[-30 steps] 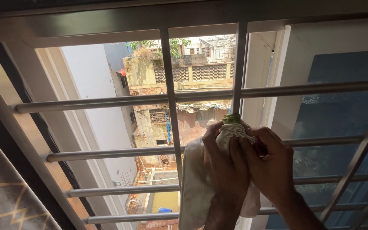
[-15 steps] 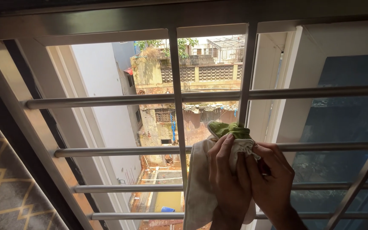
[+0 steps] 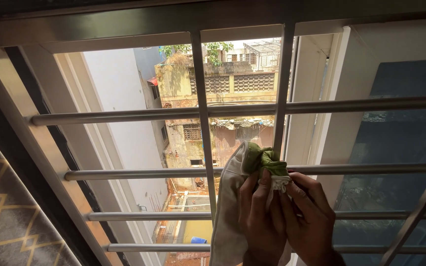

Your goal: The person wipes the metal window grille bars with a cloth. They clean the horizontal and vertical bars systematically, moving from the lower sections to the upper frame.

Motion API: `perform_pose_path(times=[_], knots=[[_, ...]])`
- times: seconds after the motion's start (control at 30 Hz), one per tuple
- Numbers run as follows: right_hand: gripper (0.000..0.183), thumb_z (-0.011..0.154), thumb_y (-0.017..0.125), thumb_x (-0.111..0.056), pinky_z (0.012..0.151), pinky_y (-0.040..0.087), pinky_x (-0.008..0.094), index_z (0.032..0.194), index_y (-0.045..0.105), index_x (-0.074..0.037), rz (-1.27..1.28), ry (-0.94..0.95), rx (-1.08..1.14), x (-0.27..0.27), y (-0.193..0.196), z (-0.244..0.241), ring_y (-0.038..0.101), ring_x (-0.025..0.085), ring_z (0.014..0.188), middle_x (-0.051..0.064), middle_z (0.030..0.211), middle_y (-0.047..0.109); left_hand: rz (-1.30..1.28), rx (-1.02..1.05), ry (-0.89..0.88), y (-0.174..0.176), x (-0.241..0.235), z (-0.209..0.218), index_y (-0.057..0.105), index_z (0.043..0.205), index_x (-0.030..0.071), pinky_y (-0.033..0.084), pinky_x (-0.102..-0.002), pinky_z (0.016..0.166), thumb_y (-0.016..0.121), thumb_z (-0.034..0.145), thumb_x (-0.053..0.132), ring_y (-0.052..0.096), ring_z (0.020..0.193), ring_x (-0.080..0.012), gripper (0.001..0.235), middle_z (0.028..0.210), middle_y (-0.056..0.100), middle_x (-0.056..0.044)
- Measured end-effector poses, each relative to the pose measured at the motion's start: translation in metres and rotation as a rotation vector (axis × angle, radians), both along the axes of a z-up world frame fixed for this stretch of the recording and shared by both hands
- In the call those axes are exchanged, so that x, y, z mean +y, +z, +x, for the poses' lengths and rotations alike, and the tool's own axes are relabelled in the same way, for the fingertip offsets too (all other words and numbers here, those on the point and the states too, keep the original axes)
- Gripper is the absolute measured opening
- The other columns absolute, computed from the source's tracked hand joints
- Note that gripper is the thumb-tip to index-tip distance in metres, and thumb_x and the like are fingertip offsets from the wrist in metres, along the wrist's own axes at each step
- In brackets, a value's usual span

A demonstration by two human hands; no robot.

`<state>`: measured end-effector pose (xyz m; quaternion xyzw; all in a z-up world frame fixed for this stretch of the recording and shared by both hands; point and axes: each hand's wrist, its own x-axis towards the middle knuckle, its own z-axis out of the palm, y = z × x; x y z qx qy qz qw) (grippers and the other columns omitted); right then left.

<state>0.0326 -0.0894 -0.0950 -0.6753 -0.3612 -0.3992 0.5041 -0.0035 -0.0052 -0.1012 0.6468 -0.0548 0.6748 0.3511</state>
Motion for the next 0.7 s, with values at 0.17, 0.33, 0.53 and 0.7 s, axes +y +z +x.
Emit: perform_pose_path(times=[0.17, 0.33, 0.53, 0.7], knots=[[0.029, 0.092, 0.069, -0.001, 0.087, 0.062, 0.034, 0.121, 0.071, -0.001, 0.003, -0.010, -0.011, -0.002, -0.003, -0.002, 0.072, 0.027, 0.113, 0.015, 0.125, 0.067, -0.028, 0.034, -0.002, -0.001, -0.002, -0.005, 0.064, 0.138, 0.001, 0.057, -0.045, 0.102, 0.063, 0.100, 0.009, 0.069, 0.123, -0.0390, 0.039, 0.132, 0.067, -0.022], [0.028, 0.093, 0.068, -0.001, 0.089, 0.062, 0.034, 0.120, 0.071, -0.001, 0.026, 0.028, 0.005, -0.003, -0.008, -0.003, 0.072, 0.027, 0.114, 0.015, 0.125, 0.067, -0.037, 0.043, 0.010, -0.003, -0.005, -0.008, 0.065, 0.135, 0.001, 0.057, -0.046, 0.102, 0.063, 0.098, 0.009, 0.068, 0.123, -0.0393, 0.039, 0.132, 0.067, -0.022], [0.028, 0.092, 0.068, 0.000, 0.088, 0.061, 0.035, 0.119, 0.070, 0.000, 0.019, 0.009, 0.031, -0.005, -0.011, -0.005, 0.072, 0.027, 0.113, 0.015, 0.124, 0.068, -0.037, 0.043, -0.014, -0.009, -0.007, -0.011, 0.066, 0.133, 0.000, 0.057, -0.045, 0.102, 0.063, 0.097, 0.008, 0.068, 0.123, -0.0392, 0.037, 0.131, 0.066, -0.022], [0.030, 0.090, 0.068, 0.001, 0.087, 0.062, 0.034, 0.119, 0.070, 0.000, 0.022, 0.023, 0.054, -0.003, -0.017, -0.005, 0.072, 0.027, 0.114, 0.016, 0.125, 0.066, -0.051, 0.082, -0.051, -0.014, -0.007, -0.013, 0.067, 0.132, 0.000, 0.058, -0.044, 0.099, 0.065, 0.096, 0.007, 0.069, 0.119, -0.0379, 0.037, 0.128, 0.066, -0.022]])
